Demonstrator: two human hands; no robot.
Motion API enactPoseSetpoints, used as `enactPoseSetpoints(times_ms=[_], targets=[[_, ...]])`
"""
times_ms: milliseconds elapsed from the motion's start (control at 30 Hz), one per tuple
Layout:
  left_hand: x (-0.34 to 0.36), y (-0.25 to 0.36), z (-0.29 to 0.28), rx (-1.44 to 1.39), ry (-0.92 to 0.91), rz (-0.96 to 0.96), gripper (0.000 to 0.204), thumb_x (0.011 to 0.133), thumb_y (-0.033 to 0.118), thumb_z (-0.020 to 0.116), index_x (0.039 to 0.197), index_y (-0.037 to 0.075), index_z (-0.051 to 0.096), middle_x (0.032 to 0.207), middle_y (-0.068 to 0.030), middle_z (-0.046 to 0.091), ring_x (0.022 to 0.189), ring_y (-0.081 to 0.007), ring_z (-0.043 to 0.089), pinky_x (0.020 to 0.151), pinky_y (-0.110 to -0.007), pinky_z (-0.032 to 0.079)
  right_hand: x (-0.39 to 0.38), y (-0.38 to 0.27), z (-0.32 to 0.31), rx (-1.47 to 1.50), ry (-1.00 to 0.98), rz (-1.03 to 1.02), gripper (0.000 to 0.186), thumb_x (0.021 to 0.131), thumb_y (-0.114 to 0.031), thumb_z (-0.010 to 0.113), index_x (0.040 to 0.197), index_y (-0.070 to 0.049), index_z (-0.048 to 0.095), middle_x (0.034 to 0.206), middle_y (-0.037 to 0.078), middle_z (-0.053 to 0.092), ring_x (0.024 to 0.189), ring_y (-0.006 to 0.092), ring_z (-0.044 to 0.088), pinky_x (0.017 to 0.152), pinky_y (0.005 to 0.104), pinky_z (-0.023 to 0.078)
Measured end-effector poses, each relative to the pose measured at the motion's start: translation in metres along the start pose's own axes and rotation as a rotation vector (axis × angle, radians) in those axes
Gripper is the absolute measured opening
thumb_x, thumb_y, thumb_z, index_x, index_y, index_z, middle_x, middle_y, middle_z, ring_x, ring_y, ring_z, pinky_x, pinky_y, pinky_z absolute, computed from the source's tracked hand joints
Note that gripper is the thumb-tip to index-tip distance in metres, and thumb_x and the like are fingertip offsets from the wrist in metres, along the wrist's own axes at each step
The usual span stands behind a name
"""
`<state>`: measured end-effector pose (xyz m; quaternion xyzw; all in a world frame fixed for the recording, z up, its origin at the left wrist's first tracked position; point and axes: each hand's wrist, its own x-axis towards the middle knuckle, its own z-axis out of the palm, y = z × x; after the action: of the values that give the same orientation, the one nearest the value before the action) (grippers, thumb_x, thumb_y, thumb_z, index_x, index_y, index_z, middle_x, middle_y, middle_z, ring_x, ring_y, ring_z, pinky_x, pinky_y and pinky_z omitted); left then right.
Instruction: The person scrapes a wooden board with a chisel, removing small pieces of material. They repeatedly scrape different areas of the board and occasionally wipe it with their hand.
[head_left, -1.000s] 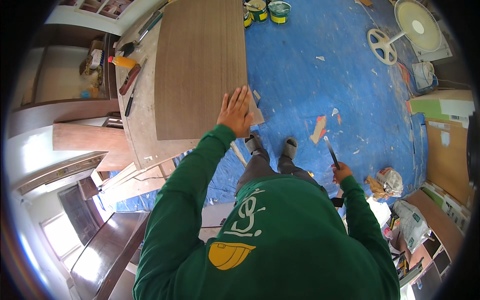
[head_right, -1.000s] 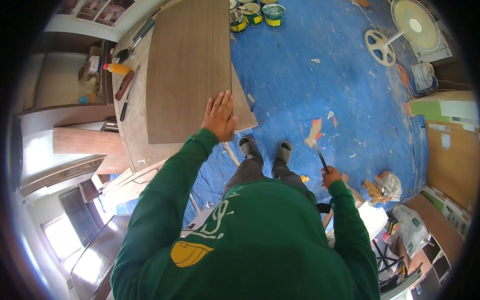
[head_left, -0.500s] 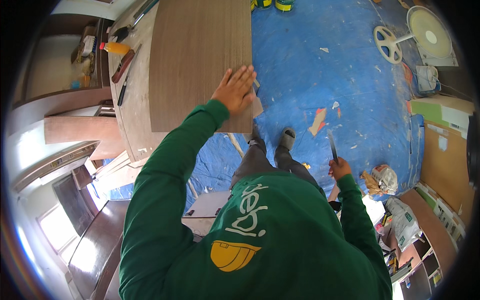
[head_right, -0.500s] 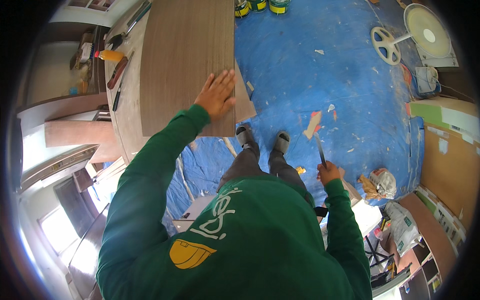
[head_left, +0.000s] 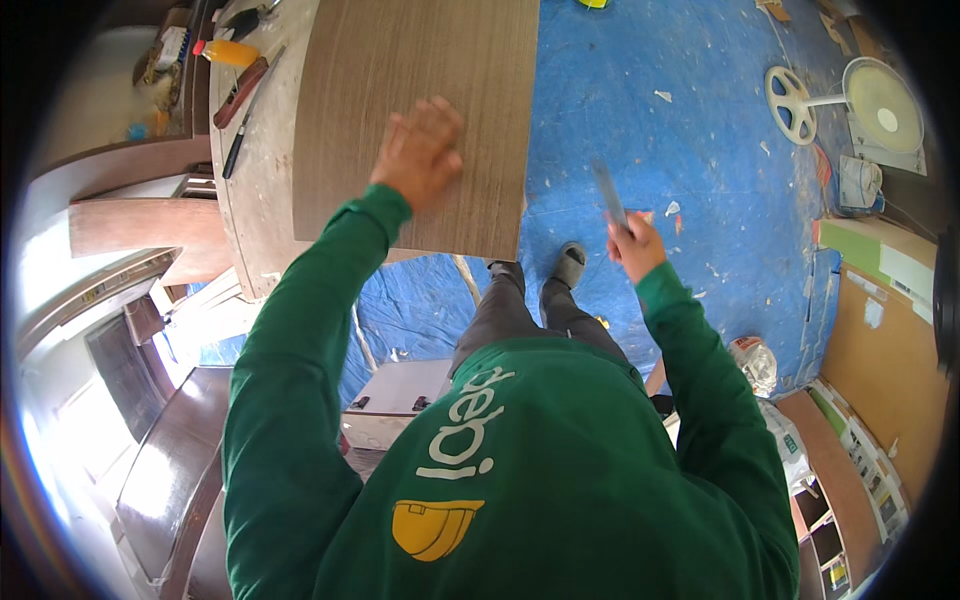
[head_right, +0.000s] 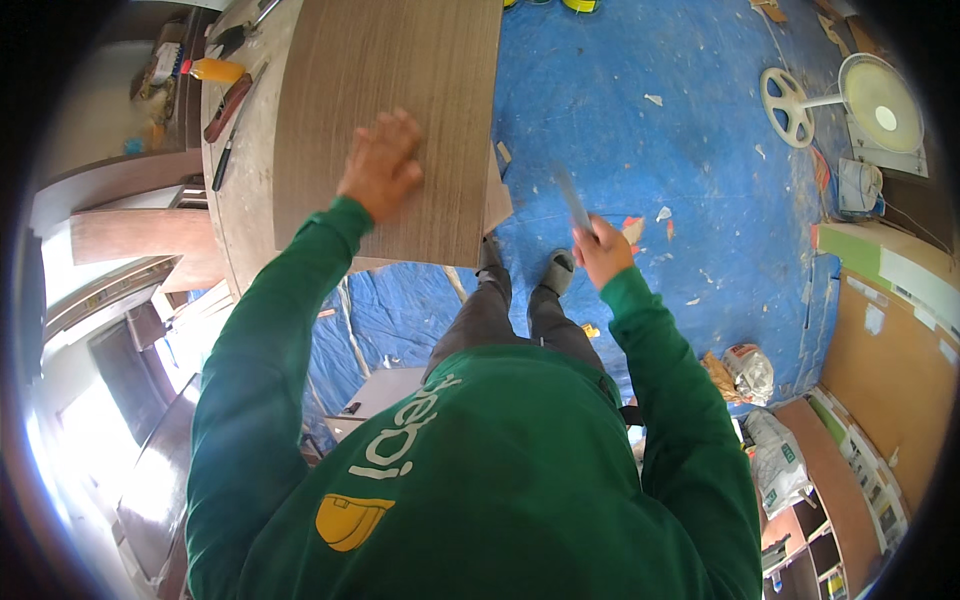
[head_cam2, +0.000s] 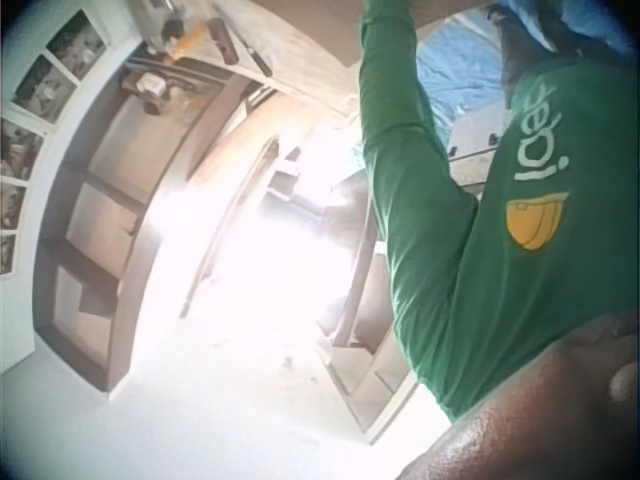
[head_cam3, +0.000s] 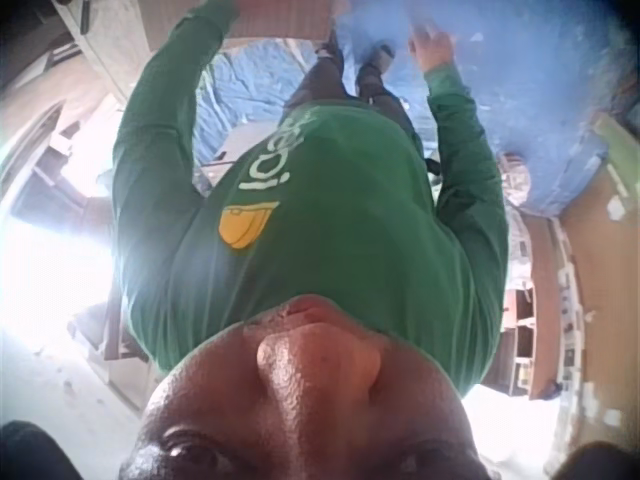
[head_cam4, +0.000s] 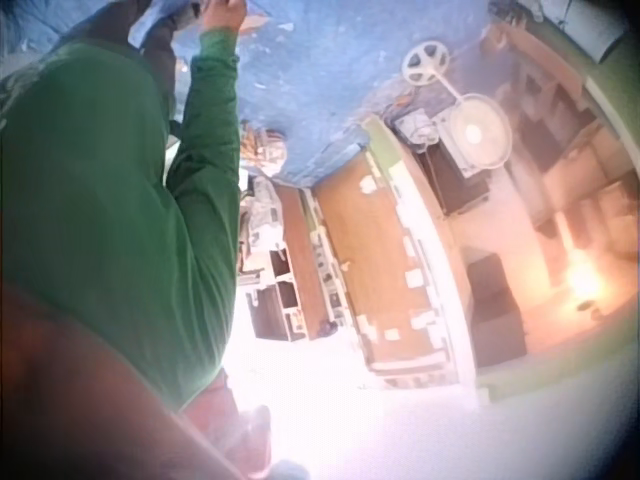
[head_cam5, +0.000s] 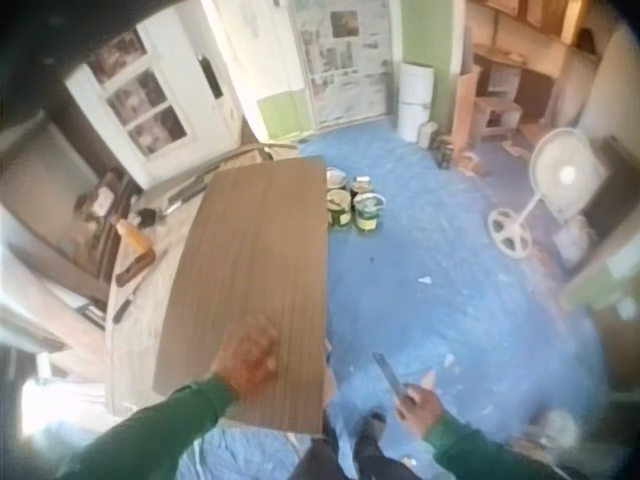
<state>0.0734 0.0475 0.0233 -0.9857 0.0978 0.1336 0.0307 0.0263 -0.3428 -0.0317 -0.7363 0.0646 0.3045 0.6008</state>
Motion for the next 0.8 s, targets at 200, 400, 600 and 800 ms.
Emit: enactPoseSetpoints(times_ms=[200,400,600,800], targets=[[0.025,-0.03,0.023,-0.184,0.311,-0.312,0.073,0.102,0.057,0.046,0.163,0.019,0.032,0.171,-0.0048,0.024,0.159,-0.0254,0.015,0.13,-0.047,0.007,0.112,-0.088,0.019,-0.134,0.061,-0.081,0.027,0.105,-0.03,0.056,0.102,-0.004,0.066,0.073,0.004,0.064,0.067,0.0127,0.06,0.062,0.0321,0.049],[0.024,-0.029,0.023,-0.199,0.327,-0.307,0.072,0.101,0.057,0.048,0.161,0.018,0.037,0.17,-0.0052,0.028,0.159,-0.025,0.017,0.13,-0.046,0.008,0.232,-0.117,0.019,-0.087,0.105,-0.267,0.027,0.104,-0.025,0.058,0.116,-0.003,0.07,0.083,0.007,0.069,0.074,0.0165,0.066,0.071,0.0331,0.054],[0.025,-0.033,0.027,-0.176,0.359,-0.281,0.071,0.101,0.056,0.049,0.159,0.017,0.039,0.169,-0.0057,0.031,0.158,-0.0256,0.02,0.129,-0.047,0.009,0.371,-0.114,0.015,0.046,0.069,-0.361,0.024,0.105,-0.023,0.055,0.114,-0.005,0.068,0.08,0.009,0.069,0.071,0.0213,0.066,0.067,0.0371,0.053],[0.025,-0.035,0.032,-0.169,0.383,-0.262,0.07,0.102,0.056,0.048,0.159,0.017,0.039,0.168,-0.006,0.032,0.158,-0.0263,0.021,0.129,-0.047,0.01,0.374,-0.11,0.014,-0.158,0.121,-0.47,0.019,0.104,-0.017,0.053,0.106,-0.004,0.066,0.077,0.007,0.067,0.065,0.0169,0.062,0.057,0.033,0.049]])
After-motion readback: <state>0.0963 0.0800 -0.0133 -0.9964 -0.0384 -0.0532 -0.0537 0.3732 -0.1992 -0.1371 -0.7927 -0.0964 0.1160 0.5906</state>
